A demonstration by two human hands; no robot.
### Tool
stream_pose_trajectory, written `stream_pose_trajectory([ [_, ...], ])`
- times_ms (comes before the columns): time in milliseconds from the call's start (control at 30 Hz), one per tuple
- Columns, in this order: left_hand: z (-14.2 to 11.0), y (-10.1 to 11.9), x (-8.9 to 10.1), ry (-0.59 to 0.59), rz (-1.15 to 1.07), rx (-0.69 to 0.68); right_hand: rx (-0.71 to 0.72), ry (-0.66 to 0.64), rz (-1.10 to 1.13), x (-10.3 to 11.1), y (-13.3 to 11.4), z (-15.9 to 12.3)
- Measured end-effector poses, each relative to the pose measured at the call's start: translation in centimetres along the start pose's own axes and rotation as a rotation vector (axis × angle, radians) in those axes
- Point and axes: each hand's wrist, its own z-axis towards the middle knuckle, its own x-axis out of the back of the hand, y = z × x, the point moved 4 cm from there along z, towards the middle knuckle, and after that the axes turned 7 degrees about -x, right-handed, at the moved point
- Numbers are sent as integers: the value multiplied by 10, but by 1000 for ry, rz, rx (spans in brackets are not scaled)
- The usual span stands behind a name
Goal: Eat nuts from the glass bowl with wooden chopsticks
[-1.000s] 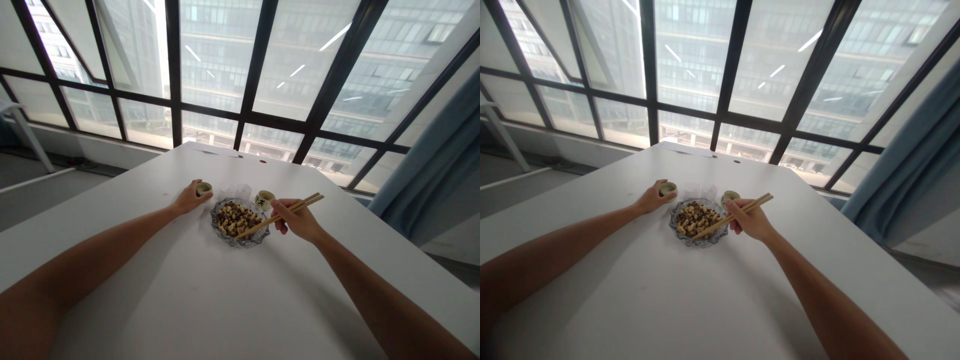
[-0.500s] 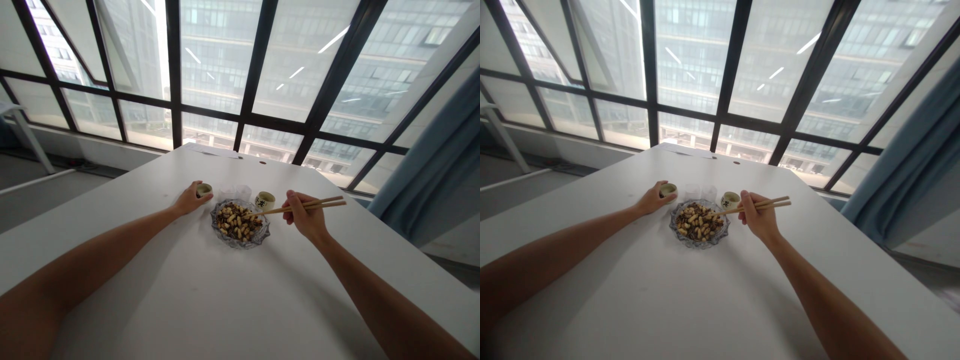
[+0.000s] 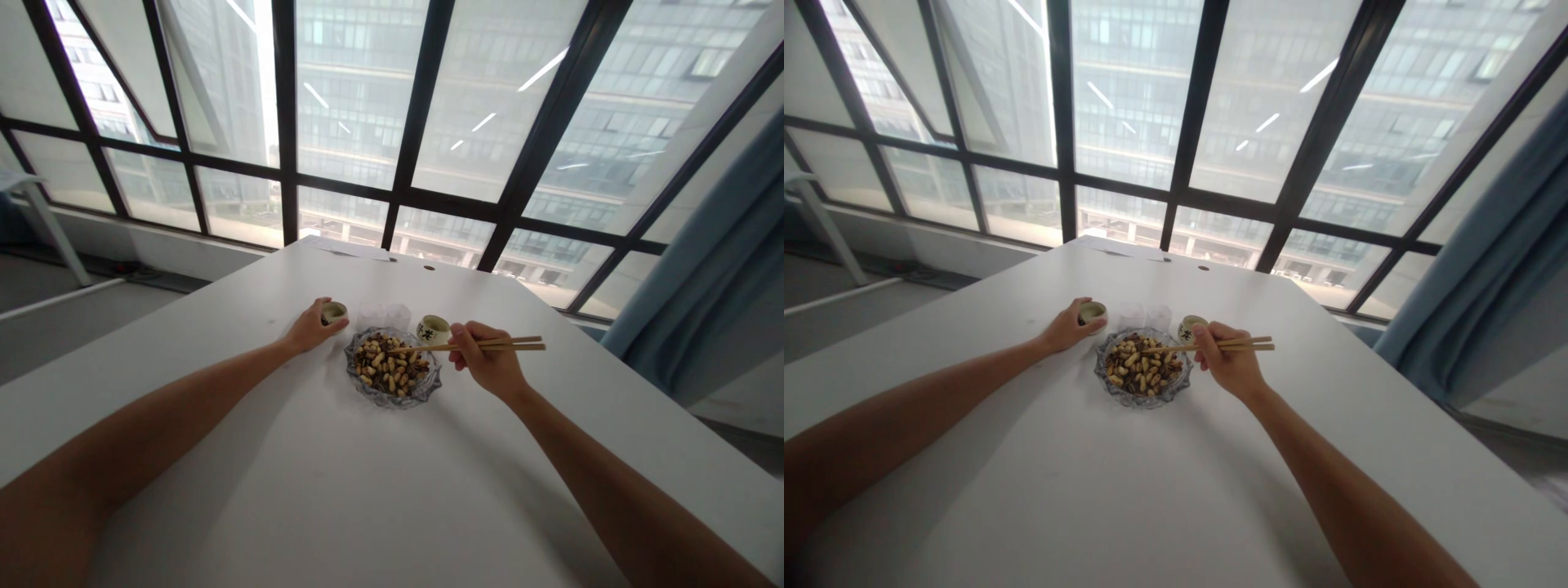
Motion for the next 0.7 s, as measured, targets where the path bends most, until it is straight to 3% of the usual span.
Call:
stream_pose_trajectory([
  [333,0,3,2,12,-10,6,-114,145,120,6,3,4],
  [700,-1,8,6,51,-7,-4,-113,125,97,5,4,5],
])
